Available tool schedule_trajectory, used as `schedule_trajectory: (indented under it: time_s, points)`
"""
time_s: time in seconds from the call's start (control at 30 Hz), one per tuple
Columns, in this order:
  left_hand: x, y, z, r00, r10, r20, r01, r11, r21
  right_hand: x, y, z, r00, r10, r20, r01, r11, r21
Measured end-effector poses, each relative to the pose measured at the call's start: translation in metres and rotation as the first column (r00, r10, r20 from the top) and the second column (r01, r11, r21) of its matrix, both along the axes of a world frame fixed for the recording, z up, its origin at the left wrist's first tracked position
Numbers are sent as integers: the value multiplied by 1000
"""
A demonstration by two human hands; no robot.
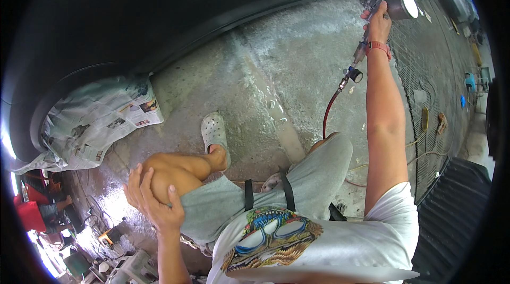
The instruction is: The person uses a spray gun to apply paint to a car door in a workshop. They move around the door, squatting and standing to cover different areas, and occasionally touch the surface with their hand.
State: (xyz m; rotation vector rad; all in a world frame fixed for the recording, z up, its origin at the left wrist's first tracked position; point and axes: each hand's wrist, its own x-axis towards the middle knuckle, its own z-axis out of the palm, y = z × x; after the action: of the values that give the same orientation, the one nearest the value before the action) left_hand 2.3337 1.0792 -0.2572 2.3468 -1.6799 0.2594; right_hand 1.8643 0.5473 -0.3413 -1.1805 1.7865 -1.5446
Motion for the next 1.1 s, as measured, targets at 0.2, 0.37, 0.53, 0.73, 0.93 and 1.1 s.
schedule_trajectory:
  time_s: [0.2,0.37,0.53,0.73,0.93,1.1]
  points:
    - [-1,22,-2,996,77,-43,-84,977,-195,61,51,2,962,229,151,-234,972,20]
    - [-23,46,20,989,148,7,-142,957,-252,147,133,5,852,450,269,-482,874,65]
    - [-58,4,14,925,-213,-315,165,971,-171,231,221,12,708,628,323,-674,737,47]
    - [-72,-100,-100,-264,82,-961,-21,996,90,323,289,19,543,752,374,-815,579,20]
    - [-24,-78,-136,-323,-186,-928,-254,961,-104,411,324,32,448,830,332,-876,482,-24]
    - [9,-81,-143,-287,-301,-910,-254,939,-230,433,319,40,292,874,387,-943,331,-37]
